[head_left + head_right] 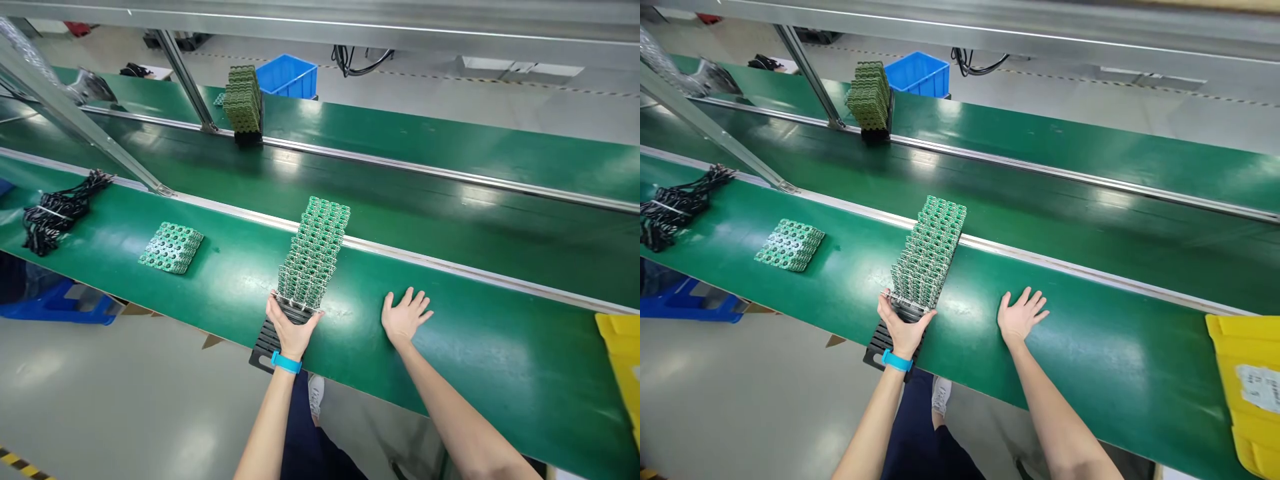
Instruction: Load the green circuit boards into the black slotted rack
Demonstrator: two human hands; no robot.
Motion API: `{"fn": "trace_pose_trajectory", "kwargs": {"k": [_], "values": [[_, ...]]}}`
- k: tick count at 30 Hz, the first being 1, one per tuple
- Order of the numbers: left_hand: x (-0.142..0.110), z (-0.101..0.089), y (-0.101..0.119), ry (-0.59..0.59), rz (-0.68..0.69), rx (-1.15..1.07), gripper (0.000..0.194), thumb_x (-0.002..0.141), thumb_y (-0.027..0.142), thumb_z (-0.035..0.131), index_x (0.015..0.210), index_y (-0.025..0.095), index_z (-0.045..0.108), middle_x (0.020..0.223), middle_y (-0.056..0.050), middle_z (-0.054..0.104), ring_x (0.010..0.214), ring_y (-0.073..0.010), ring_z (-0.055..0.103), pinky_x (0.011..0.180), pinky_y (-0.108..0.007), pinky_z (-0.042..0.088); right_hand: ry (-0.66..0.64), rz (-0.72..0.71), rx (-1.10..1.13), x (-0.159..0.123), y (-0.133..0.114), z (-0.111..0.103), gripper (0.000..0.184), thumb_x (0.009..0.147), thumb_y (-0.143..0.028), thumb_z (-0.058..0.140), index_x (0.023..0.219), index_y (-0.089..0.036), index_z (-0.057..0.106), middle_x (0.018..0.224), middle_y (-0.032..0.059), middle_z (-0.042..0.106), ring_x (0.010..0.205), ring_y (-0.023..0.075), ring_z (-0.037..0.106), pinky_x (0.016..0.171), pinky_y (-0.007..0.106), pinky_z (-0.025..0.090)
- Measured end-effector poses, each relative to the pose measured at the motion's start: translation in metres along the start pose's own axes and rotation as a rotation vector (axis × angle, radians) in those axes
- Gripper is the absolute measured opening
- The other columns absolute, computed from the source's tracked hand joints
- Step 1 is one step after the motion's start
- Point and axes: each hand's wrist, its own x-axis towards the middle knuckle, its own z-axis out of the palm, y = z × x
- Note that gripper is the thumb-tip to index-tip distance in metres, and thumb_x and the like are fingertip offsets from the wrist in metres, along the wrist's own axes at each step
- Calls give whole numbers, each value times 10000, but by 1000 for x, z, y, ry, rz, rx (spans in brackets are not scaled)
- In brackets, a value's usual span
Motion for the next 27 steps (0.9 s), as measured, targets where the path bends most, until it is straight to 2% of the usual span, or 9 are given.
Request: {"fn": "trace_pose_trajectory", "kwargs": {"k": [5, 15, 21, 27], "values": [[3, -1, 0, -5, -4, 49, 1328, 718, 553, 882, 1671, 169, 41, 1549, -303, 372, 1491, -438, 365, 1216, -643, 351, -19, 7, 6, -1, -2, -4, 760, 986, -436, 352, 1525, 95, 432, 1578, 308, 267, 1493, 433, 165, 1218, 672, 100], [1, 1, 1, -9, -51, 79, 1293, 740, 631, 832, 1666, 141, 74, 1529, -319, 350, 1473, -460, 378, 1183, -649, 386, 13, -22, 15, 0, 3, 1, 741, 988, -441, 361, 1516, 73, 439, 1568, 314, 283, 1487, 434, 176, 1195, 693, 137], [2, -2, -5, -62, -81, 61, 1314, 713, 640, 849, 1661, 124, 101, 1512, -324, 376, 1460, -467, 395, 1168, -640, 408, 2, -3, 2, -1, 2, 0, 753, 975, -439, 366, 1523, 72, 441, 1576, 303, 280, 1493, 428, 173, 1208, 676, 118], [-1, 4, -5, -73, -85, 78, 1322, 733, 644, 830, 1667, 133, 46, 1549, -338, 337, 1484, -464, 370, 1183, -642, 389, 22, -17, 9, -2, 1, -2, 746, 972, -441, 366, 1503, 74, 461, 1563, 310, 301, 1480, 432, 201, 1198, 688, 138]]}}
